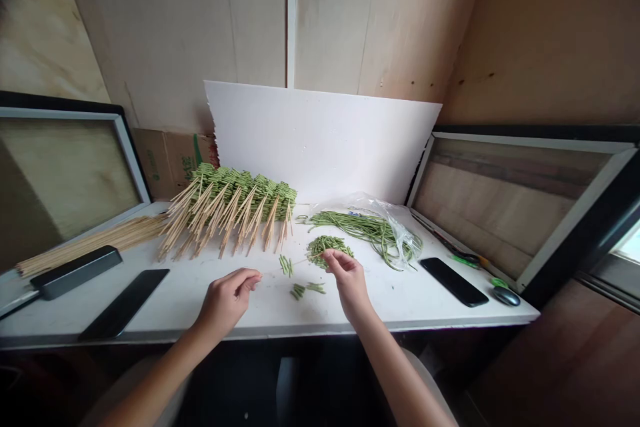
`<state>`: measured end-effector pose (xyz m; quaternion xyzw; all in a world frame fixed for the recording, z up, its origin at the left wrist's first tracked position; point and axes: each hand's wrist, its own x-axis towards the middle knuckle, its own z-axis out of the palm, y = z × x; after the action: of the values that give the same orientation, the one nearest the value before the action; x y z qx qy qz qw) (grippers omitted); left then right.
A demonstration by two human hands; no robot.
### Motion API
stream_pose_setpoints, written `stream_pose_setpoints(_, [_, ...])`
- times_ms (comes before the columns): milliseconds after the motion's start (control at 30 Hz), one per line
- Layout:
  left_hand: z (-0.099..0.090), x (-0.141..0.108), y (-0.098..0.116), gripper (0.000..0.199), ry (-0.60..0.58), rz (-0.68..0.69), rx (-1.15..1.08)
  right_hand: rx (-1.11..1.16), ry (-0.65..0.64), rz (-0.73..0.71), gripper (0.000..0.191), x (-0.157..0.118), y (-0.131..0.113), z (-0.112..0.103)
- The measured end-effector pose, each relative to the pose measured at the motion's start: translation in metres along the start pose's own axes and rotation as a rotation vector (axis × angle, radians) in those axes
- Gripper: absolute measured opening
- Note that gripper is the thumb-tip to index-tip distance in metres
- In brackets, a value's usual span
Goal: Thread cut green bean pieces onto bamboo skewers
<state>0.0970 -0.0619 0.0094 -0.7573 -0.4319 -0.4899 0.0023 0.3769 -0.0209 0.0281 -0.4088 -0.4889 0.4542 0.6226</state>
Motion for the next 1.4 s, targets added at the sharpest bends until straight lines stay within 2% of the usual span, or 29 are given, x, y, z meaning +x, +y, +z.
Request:
stream_pose_setpoints(200, [0.004,-0.002,0.006,0.021,0.015,0.041,-0.023,-0.092,-0.073,0.039,0.032,-0.018,0.003,0.021])
stream_pose_setpoints(367, [0.011,-0.006,0.011,0.021,0.0,0.022,-0.04,-0.089,-0.118,0.049,0.034,-0.031,0.009,0.036])
stream_pose_setpoints(467, [0.013,-0.006,0.011,0.019,-0.006,-0.028,-0.029,-0.105,-0.126,0.052,0.037,-0.029,0.009,0.036])
stream_pose_setpoints(533, [0.012,-0.004,0.008,0.019,-0.002,-0.087,-0.016,-0.155,-0.15,0.04,0.04,-0.021,0.005,0.029])
stream_pose_setpoints(600, [0.009,-0.002,0.004,0.021,0.004,-0.143,-0.003,-0.284,-0.177,-0.009,0.042,-0.01,0.001,0.015])
stream_pose_setpoints(767, [0.004,0.002,-0.006,0.022,-0.02,-0.206,0.005,-0.909,-0.327,-0.228,0.025,0.007,0.008,-0.019])
stream_pose_setpoints(867, [0.003,0.001,-0.007,0.022,-0.039,-0.217,0.009,-1.114,-0.416,-0.287,0.018,0.006,0.016,-0.024])
stream_pose_setpoints(933, [0.004,0.001,-0.007,0.022,-0.052,-0.218,0.011,-1.177,-0.423,-0.292,0.015,0.003,0.018,-0.022])
stream_pose_setpoints(1067, [0.005,0.001,-0.005,0.023,-0.073,-0.209,0.009,-1.215,-0.387,-0.288,0.011,0.0,0.019,-0.017])
stream_pose_setpoints(1200, [0.006,0.001,-0.005,0.023,-0.076,-0.205,0.011,-1.156,-0.391,-0.302,0.007,0.001,0.023,-0.017])
stream_pose_setpoints(1300, [0.005,0.001,-0.007,0.023,-0.072,-0.204,0.008,-1.07,-0.38,-0.314,0.008,0.003,0.025,-0.018])
stream_pose_setpoints(1400, [0.003,0.002,-0.008,0.023,-0.059,-0.199,-0.005,-0.885,-0.293,-0.241,0.015,0.006,0.019,-0.018])
